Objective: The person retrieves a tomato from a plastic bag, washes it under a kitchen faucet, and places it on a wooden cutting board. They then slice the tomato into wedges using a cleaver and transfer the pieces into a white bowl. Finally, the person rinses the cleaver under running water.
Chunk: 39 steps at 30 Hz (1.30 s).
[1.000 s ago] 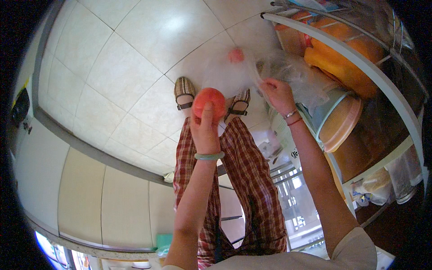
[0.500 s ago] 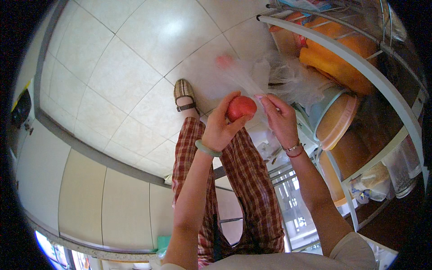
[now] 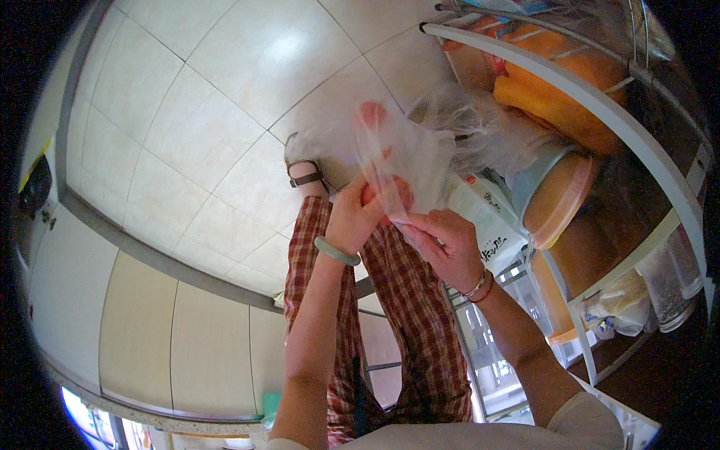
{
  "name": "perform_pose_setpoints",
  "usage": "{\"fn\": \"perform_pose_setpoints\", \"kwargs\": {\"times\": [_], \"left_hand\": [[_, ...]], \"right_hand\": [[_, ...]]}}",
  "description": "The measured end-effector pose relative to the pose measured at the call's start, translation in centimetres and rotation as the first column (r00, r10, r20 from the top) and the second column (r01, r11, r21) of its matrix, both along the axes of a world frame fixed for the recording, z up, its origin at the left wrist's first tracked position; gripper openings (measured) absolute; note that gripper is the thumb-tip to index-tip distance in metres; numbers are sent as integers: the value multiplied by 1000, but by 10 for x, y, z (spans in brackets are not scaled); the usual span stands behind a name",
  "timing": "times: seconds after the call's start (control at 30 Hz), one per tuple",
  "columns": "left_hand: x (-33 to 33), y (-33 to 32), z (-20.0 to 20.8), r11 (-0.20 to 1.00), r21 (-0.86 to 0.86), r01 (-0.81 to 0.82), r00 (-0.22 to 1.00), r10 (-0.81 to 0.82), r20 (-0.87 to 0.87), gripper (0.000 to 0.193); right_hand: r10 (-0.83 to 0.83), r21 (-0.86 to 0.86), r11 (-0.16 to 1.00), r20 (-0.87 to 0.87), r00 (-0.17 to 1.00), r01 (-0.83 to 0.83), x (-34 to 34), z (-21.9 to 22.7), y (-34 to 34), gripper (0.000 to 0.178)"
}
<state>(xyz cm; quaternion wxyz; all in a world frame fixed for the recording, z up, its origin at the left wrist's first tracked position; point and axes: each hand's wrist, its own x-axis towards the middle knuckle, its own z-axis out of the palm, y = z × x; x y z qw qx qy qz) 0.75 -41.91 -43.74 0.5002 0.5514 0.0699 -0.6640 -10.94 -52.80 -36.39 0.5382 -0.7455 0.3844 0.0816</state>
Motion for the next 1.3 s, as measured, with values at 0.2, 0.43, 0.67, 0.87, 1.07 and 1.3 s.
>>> {"fn": "perform_pose_setpoints", "kwargs": {"times": [0.2,0.43,0.67,0.87,1.07,1.3], "left_hand": [[-24,10,-36,781,91,-618,633,563,-532,36],[-39,5,-35,675,92,-732,489,615,-619,37],[-38,32,-61,704,19,-710,619,636,-460,37],[-40,38,-64,692,-32,-721,639,646,-418,38],[-44,40,-62,708,-51,-704,666,633,-395,40],[-48,44,-55,829,-1,-559,785,529,-322,44]], "right_hand": [[177,30,982,211,961,-187,11,14,-1,20],[-64,409,911,255,965,-48,14,29,12,22],[-149,530,848,243,959,-3,8,30,6,18],[-141,654,757,180,974,-11,19,50,20,17],[-110,672,740,156,982,-24,9,60,19,16],[-113,591,807,109,988,27,-8,63,10,19]]}}
